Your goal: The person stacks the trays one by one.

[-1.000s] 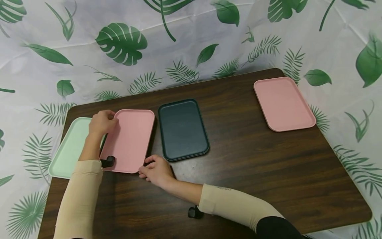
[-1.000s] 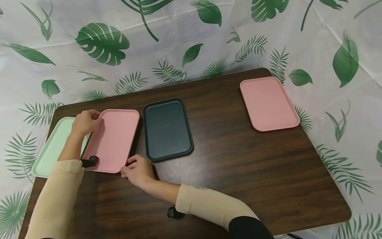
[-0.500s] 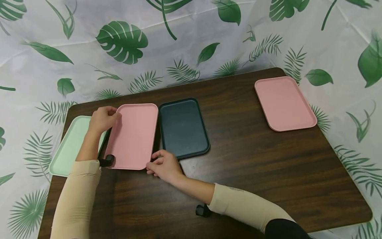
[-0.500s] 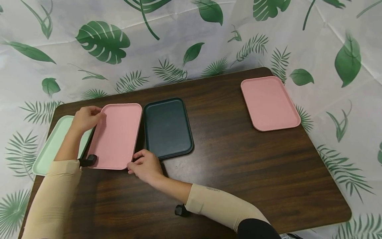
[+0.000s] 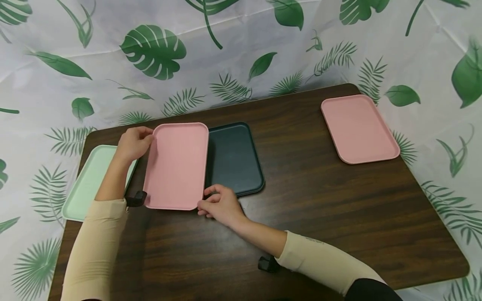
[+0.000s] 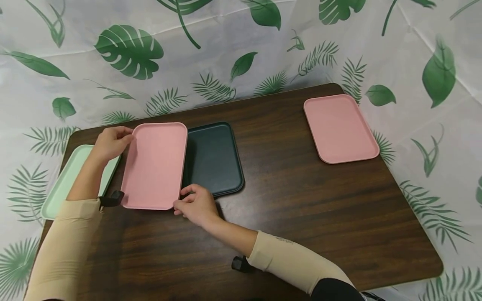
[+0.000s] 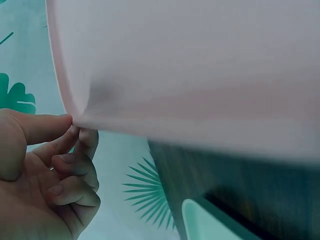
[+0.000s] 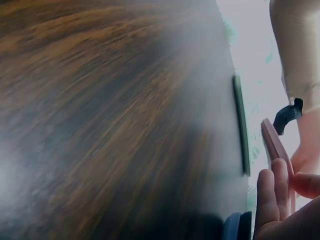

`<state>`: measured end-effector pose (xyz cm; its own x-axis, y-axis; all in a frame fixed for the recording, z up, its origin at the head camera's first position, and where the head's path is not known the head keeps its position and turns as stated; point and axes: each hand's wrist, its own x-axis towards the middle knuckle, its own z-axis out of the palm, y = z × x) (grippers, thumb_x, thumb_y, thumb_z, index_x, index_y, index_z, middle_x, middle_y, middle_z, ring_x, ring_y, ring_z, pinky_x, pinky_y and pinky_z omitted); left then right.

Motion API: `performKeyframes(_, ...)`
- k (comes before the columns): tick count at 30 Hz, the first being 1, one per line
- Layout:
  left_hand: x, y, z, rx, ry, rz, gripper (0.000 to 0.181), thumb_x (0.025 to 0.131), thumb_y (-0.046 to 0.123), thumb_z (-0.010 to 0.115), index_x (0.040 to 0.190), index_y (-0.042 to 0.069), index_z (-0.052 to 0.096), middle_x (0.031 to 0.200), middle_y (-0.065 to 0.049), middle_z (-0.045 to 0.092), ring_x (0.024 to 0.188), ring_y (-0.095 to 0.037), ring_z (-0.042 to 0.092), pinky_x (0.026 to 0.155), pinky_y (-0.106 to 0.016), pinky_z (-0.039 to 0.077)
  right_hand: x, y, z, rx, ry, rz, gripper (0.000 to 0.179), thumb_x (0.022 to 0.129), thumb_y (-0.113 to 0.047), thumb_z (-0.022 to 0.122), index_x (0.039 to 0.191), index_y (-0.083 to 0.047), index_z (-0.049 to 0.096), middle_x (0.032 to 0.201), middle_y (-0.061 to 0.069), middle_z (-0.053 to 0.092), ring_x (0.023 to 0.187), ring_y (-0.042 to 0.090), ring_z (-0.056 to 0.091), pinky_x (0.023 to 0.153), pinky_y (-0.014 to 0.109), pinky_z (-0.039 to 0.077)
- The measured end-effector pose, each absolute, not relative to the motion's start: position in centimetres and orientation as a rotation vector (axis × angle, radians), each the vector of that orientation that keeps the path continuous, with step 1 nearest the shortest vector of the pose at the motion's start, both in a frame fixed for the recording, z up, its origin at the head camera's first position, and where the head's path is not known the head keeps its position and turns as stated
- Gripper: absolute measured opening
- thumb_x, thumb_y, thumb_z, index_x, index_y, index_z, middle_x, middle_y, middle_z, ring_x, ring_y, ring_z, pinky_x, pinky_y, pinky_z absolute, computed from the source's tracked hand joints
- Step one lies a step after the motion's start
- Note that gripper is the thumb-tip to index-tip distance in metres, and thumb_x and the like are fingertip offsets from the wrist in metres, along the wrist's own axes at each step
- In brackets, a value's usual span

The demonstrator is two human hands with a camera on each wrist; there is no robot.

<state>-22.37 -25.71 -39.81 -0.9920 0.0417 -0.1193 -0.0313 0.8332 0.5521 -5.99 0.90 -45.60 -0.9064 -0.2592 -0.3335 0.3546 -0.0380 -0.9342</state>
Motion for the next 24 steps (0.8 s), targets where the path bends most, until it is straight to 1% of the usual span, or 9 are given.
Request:
performKeyframes(4, -22.5, -25.1, -39.4, 0.003, 2.853, 0.899, 0.034, 0.102, 0.021, 0.05, 0.124, -0.002, 0.062, 0.108, -0.025, 0.063, 0.091, -0.033, 0.056, 0.073, -0.043, 0.043, -6.3, 2.1, -46.1, 0.105, 1.847, -1.998, 0.026, 0.083, -0.003, 0.072, 0.107, -0.002, 0.06, 0.075, 0.009, 0.072, 0.066, 0.023, 0.072, 0.057, 0.031, 0.056)
performKeyframes(10, -22.3, -24.3, -39.2, 0.025, 2.764, 0.993, 0.035, 0.102, 0.022, 0.052, 0.125, -0.003, 0.061, 0.106, -0.024, 0.062, 0.086, -0.028, 0.052, 0.067, -0.036, 0.04, -6.9, 4.8, -46.5, 0.096, 1.861, -2.021, 0.027, 0.083, 0.0, 0.069, 0.108, 0.003, 0.061, 0.078, 0.015, 0.072, 0.066, 0.025, 0.072, 0.058, 0.033, 0.057)
performKeyframes(13, -22.1, -23.7, -39.3, 0.059, 2.745, 1.027, 0.034, 0.102, 0.021, 0.053, 0.124, -0.004, 0.062, 0.105, -0.023, 0.063, 0.085, -0.027, 0.05, 0.067, -0.035, 0.039, -7.2, 6.1, -46.4, 0.105, 1.859, -2.022, 0.027, 0.084, 0.0, 0.069, 0.109, 0.003, 0.061, 0.078, 0.017, 0.072, 0.065, 0.024, 0.072, 0.059, 0.033, 0.057)
performKeyframes(18, -22.0, -22.9, -39.5, 0.102, 2.722, 1.084, 0.033, 0.101, 0.019, 0.055, 0.123, -0.004, 0.063, 0.107, -0.024, 0.064, 0.088, -0.026, 0.05, 0.068, -0.032, 0.04, -7.4, 7.8, -46.1, 0.119, 1.871, -1.991, 0.027, 0.084, 0.0, 0.069, 0.109, 0.003, 0.06, 0.075, 0.014, 0.071, 0.062, 0.02, 0.071, 0.058, 0.033, 0.056)
performKeyframes(24, -21.8, -22.0, -39.5, 0.101, 2.671, 1.143, 0.033, 0.1, 0.02, 0.055, 0.123, -0.004, 0.063, 0.108, -0.022, 0.063, 0.087, -0.024, 0.05, 0.069, -0.032, 0.04, -7.6, 9.4, -45.6, 0.114, 1.912, -1.95, 0.027, 0.084, 0.0, 0.069, 0.109, 0.003, 0.06, 0.075, 0.013, 0.071, 0.062, 0.021, 0.071, 0.062, 0.041, 0.057)
